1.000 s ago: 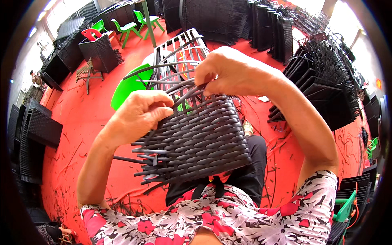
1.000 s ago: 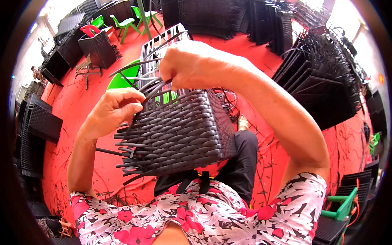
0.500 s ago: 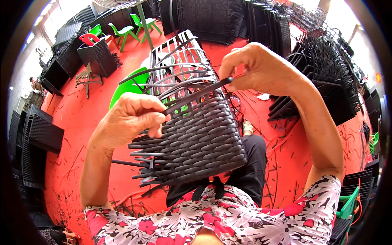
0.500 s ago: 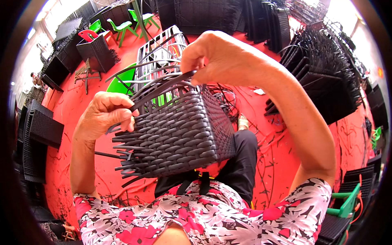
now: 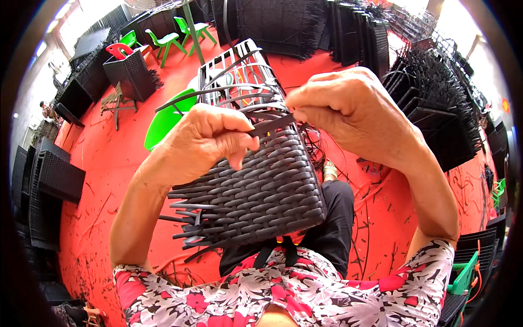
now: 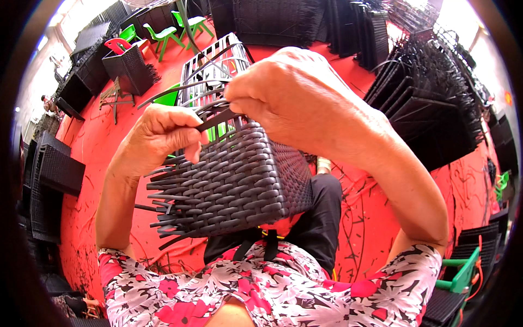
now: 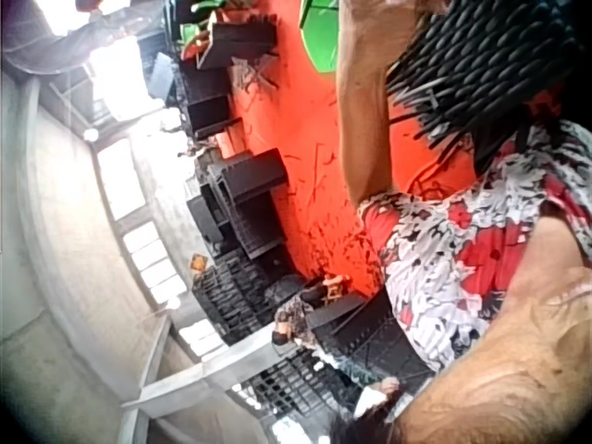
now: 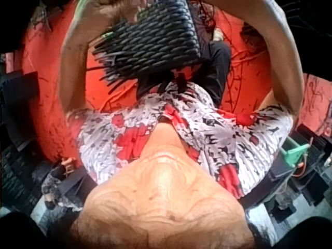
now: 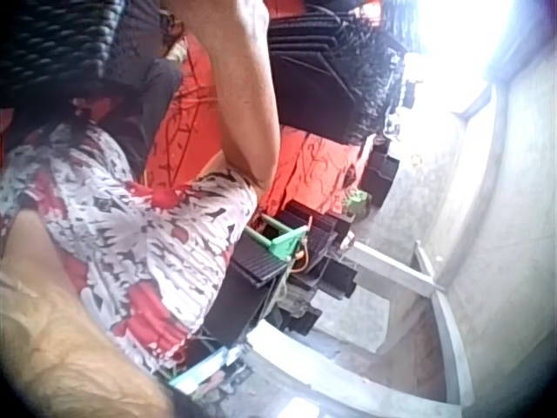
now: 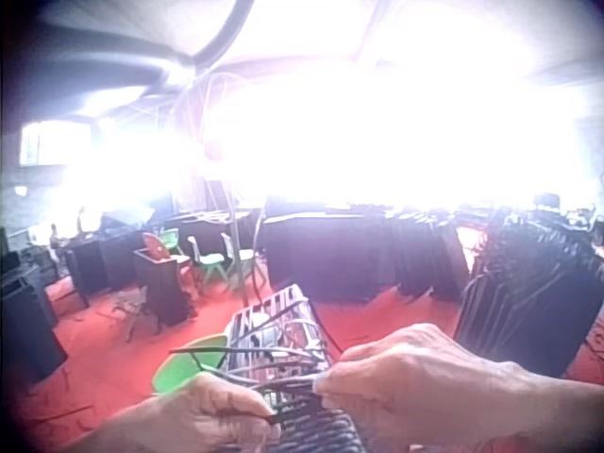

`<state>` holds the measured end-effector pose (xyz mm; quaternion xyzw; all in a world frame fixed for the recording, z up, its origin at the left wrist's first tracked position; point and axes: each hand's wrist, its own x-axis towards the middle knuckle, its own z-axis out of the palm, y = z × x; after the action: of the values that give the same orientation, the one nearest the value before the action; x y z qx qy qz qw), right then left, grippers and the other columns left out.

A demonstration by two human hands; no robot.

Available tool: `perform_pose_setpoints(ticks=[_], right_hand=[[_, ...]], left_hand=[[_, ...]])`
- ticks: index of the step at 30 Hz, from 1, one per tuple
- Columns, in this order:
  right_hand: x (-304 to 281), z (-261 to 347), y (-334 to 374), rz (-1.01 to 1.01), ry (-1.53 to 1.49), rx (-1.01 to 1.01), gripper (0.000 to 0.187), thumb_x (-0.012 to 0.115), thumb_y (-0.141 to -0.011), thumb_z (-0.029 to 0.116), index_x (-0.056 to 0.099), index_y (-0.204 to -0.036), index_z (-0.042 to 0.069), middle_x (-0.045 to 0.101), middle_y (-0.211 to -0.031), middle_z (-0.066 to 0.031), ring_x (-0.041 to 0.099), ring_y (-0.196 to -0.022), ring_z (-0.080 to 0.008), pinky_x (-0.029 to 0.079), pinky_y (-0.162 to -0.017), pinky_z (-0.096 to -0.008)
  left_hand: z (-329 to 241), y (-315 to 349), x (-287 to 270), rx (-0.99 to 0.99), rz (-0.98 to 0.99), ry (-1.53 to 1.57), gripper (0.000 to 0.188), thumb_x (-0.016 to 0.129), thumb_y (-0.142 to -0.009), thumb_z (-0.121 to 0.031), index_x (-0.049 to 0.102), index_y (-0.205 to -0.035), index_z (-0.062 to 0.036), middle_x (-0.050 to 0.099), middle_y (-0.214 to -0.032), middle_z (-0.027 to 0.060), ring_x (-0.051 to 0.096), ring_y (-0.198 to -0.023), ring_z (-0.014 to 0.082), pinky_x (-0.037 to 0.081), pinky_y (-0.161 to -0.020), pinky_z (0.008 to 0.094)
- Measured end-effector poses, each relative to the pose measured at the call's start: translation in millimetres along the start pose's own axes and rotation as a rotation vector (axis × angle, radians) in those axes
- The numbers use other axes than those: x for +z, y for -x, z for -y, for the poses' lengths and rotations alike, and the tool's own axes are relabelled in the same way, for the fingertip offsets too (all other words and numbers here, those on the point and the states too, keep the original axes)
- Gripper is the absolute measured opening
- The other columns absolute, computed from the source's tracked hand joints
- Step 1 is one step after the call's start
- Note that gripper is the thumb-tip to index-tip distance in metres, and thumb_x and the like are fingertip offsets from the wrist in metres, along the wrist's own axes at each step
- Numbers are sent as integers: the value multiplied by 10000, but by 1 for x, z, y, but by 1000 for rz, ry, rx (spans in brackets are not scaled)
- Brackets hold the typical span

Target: The person weaves black plastic strips through a metal frame to create the side of a chair.

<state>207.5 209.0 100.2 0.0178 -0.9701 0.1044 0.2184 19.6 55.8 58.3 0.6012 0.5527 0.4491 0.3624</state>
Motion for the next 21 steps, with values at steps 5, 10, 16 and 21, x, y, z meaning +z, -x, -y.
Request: perform_pose_setpoints(ticks=[5,10,16,21], right_hand=[[14,14,-1,115,271,36,180,626,-798,71,647,-966,9,630,-761,-146,618,-707,-349,489,-657,-416],[14,-2,8,-66,156,203,111,574,-812,79,602,-887,3,574,-649,-194,597,-663,-386,474,-634,-448],[24,-9,10,-82,43,112,102,530,-756,77,592,-743,-3,546,-609,-224,580,-646,-418,456,-616,-487],[28,-7,5,-39,128,79,84,531,-677,45,563,-627,-14,528,-583,-226,569,-613,-406,458,-600,-470]], left_hand=[[8,-11,11,1,-103,-17,124,576,-921,-35,638,-842,37,596,-691,24,573,-590,81,488,-593,235],[40,-8,17,285,-366,-479,75,612,-885,-33,634,-858,33,622,-770,76,604,-729,139,477,-668,287],[52,-1,27,301,-325,-811,131,624,-822,-23,648,-947,7,534,-1138,119,472,-1089,303,355,-929,402],[52,-4,30,273,-284,-879,191,626,-857,-119,671,-1027,-44,424,-1288,139,364,-1197,333,277,-999,455]])
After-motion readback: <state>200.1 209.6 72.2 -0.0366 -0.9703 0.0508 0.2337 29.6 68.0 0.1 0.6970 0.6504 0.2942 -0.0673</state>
